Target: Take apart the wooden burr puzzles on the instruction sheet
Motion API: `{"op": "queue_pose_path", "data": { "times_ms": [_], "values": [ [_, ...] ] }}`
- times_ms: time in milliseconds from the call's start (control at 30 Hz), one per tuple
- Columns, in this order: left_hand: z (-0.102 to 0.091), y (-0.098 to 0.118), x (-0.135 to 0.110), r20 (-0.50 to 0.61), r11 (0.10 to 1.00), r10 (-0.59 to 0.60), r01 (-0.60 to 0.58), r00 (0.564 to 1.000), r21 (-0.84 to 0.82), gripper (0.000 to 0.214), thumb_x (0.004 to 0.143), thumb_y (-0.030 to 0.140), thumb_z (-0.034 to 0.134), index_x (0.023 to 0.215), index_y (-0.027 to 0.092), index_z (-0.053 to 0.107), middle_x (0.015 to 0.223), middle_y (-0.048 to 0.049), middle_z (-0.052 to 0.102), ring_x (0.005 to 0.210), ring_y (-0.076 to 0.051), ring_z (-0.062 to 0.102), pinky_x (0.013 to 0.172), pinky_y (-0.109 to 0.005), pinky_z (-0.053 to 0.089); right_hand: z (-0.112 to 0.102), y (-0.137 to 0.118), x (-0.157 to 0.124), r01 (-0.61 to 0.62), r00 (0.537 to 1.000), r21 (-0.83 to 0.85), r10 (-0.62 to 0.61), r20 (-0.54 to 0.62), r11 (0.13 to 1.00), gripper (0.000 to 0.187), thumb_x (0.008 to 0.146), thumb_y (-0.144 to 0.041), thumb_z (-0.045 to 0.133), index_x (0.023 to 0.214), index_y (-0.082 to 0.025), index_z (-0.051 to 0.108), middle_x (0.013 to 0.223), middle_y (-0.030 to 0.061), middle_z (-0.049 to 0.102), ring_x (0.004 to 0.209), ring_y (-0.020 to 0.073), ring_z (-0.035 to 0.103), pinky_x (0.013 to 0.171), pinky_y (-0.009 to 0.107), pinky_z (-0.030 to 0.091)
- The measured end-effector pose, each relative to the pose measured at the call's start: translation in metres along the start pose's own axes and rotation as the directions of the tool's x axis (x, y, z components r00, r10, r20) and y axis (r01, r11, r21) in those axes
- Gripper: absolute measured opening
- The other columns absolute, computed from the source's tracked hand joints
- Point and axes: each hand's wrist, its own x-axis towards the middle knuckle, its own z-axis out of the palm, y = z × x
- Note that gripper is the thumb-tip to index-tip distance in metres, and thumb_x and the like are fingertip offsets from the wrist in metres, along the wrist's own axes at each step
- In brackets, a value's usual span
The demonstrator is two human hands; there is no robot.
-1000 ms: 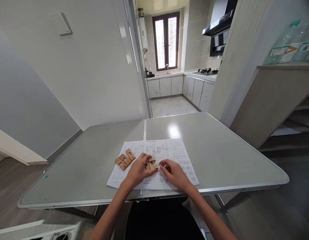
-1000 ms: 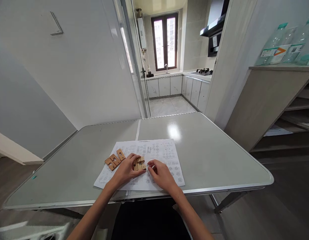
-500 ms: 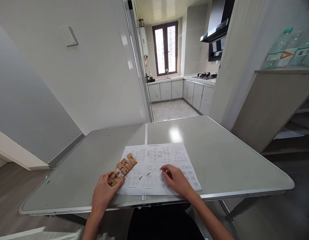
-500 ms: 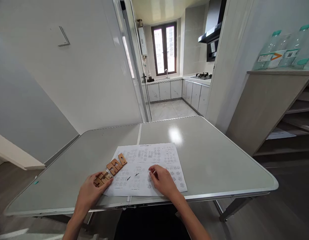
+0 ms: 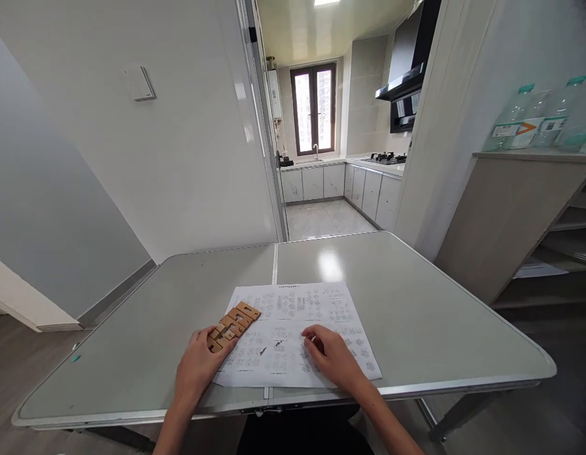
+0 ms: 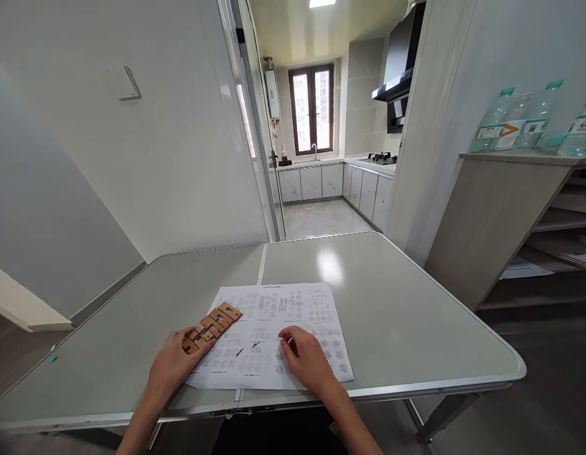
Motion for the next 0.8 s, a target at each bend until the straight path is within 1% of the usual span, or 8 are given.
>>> {"op": "queue_pose_path", "data": {
  "times_ms": [100, 167, 267, 400, 500, 567, 633, 800],
  "values": [
    [0.003, -0.001, -0.004, -0.022, 1.000, 0.008, -0.009, 1.000, -0.029, 0.078, 0.082, 0.076, 0.051, 0.134, 0.019, 0.057, 0.137, -0.0141, 0.058, 0.111, -0.035, 0.066, 0.081, -0.042, 0.053, -0.001, -0.002, 0.000, -0.001, 1.000, 0.011, 0.001, 0.009, 1.000, 0.021, 0.099, -0.029, 0.049, 0.105, -0.023, 0.068, 0.094, 0.0048, 0.073, 0.074, 0.0194, 0.066, 0.070, 0.032, 0.051],
    [0.004, -0.004, -0.007, -0.043, 0.997, 0.024, -0.027, 0.999, -0.071, 0.079, 0.081, 0.077, 0.053, 0.135, 0.020, 0.056, 0.138, -0.0136, 0.057, 0.108, -0.034, 0.067, 0.079, -0.041, 0.054, -0.003, -0.004, -0.002, 0.003, 0.999, 0.035, -0.004, 0.032, 0.999, 0.021, 0.099, -0.031, 0.050, 0.106, -0.023, 0.068, 0.094, 0.0046, 0.073, 0.076, 0.0196, 0.066, 0.071, 0.032, 0.052],
    [0.004, -0.009, -0.009, -0.074, 0.988, 0.030, -0.041, 0.997, -0.152, 0.082, 0.076, 0.078, 0.057, 0.134, 0.021, 0.057, 0.132, -0.0127, 0.059, 0.097, -0.031, 0.068, 0.075, -0.040, 0.055, -0.011, -0.005, -0.007, -0.004, 0.998, 0.082, 0.000, 0.058, 0.997, 0.021, 0.099, -0.034, 0.051, 0.106, -0.023, 0.068, 0.096, 0.0048, 0.074, 0.081, 0.0200, 0.067, 0.071, 0.031, 0.053],
    [0.001, -0.008, -0.010, -0.097, 0.968, 0.006, -0.030, 0.995, -0.248, 0.089, 0.070, 0.083, 0.059, 0.129, 0.018, 0.061, 0.114, -0.0109, 0.064, 0.078, -0.027, 0.065, 0.069, -0.039, 0.054, -0.025, 0.003, -0.016, -0.062, 0.997, 0.118, 0.057, 0.044, 0.991, 0.026, 0.099, -0.041, 0.052, 0.106, -0.022, 0.068, 0.094, 0.0052, 0.074, 0.075, 0.0189, 0.066, 0.065, 0.030, 0.052],
    [-0.002, -0.007, -0.011, -0.108, 0.946, -0.039, 0.002, 0.993, -0.323, 0.092, 0.066, 0.086, 0.059, 0.124, 0.016, 0.064, 0.092, -0.0061, 0.065, 0.069, -0.026, 0.063, 0.067, -0.039, 0.051, -0.031, 0.013, -0.020, -0.096, 0.995, 0.134, 0.094, 0.020, 0.986, 0.031, 0.100, -0.046, 0.051, 0.105, -0.022, 0.068, 0.090, 0.0048, 0.074, 0.070, 0.0185, 0.065, 0.065, 0.031, 0.052],
    [-0.003, -0.007, -0.012, -0.101, 0.925, -0.079, 0.035, 0.992, -0.380, 0.093, 0.066, 0.087, 0.058, 0.124, 0.015, 0.064, 0.073, -0.0004, 0.061, 0.064, -0.026, 0.061, 0.063, -0.037, 0.049, -0.032, 0.017, -0.020, -0.104, 0.995, 0.139, 0.104, 0.006, 0.985, 0.032, 0.100, -0.048, 0.050, 0.103, -0.022, 0.068, 0.089, 0.0046, 0.074, 0.069, 0.0187, 0.065, 0.065, 0.031, 0.051],
    [-0.004, -0.009, -0.013, -0.090, 0.899, -0.115, 0.065, 0.989, -0.434, 0.092, 0.068, 0.088, 0.056, 0.124, 0.015, 0.064, 0.060, 0.0041, 0.053, 0.060, -0.026, 0.059, 0.060, -0.036, 0.046, -0.031, 0.018, -0.021, -0.105, 0.994, 0.138, 0.106, 0.002, 0.985, 0.032, 0.099, -0.049, 0.051, 0.101, -0.022, 0.068, 0.087, 0.0043, 0.074, 0.069, 0.0191, 0.065, 0.065, 0.031, 0.050],
    [-0.001, -0.014, -0.017, -0.100, 0.837, -0.176, 0.095, 0.979, -0.539, 0.084, 0.071, 0.085, 0.059, 0.121, 0.018, 0.064, 0.053, 0.0072, 0.047, 0.055, -0.023, 0.053, 0.058, -0.033, 0.041, -0.029, 0.015, -0.022, -0.119, 0.993, 0.140, 0.120, -0.003, 0.983, 0.034, 0.098, -0.051, 0.051, 0.101, -0.022, 0.069, 0.090, 0.0053, 0.075, 0.072, 0.0205, 0.067, 0.067, 0.032, 0.052]
  ]
}}
